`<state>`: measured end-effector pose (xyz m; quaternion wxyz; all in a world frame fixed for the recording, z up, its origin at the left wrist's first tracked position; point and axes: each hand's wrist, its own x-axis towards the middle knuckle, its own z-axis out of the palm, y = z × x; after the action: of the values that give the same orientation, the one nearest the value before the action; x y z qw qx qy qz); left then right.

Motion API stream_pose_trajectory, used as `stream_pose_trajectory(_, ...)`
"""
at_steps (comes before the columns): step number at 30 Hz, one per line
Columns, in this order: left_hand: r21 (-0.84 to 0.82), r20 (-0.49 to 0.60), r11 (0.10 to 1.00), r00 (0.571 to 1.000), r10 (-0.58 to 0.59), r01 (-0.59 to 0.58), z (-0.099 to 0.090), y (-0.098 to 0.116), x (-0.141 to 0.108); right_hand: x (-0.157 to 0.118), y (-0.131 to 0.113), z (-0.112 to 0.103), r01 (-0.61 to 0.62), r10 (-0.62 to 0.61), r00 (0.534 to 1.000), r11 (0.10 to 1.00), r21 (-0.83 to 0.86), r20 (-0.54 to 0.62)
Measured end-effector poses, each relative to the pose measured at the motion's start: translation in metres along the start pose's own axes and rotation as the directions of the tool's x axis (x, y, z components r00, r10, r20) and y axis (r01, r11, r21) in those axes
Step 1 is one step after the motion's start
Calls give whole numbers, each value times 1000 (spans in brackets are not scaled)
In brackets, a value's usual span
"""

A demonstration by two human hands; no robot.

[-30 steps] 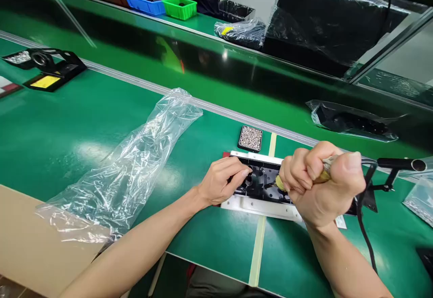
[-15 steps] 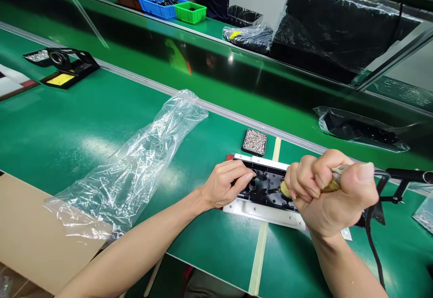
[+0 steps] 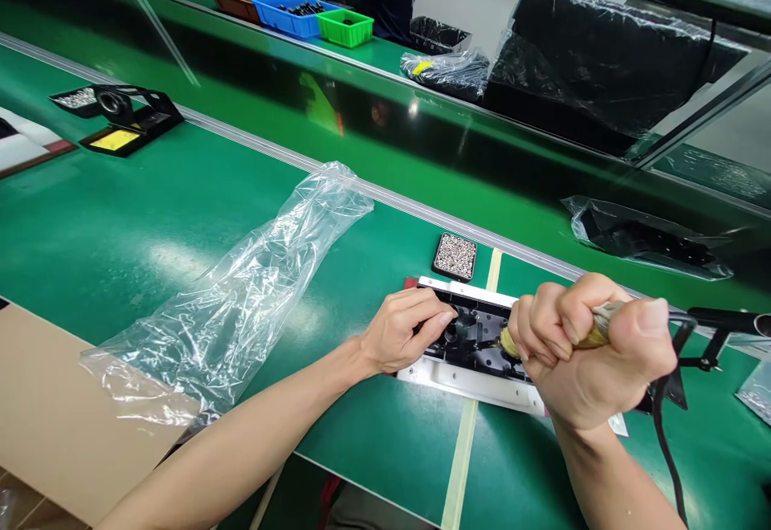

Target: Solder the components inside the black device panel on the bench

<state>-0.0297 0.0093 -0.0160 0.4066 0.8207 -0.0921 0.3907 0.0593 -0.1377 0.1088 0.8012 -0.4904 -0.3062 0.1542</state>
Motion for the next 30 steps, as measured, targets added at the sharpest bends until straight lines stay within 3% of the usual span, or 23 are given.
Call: stream_pose_trajectory(30,20,13,1000,1000,10,-10,-2,0,1,2,-3,-1,-13,13,995,1000,0,98)
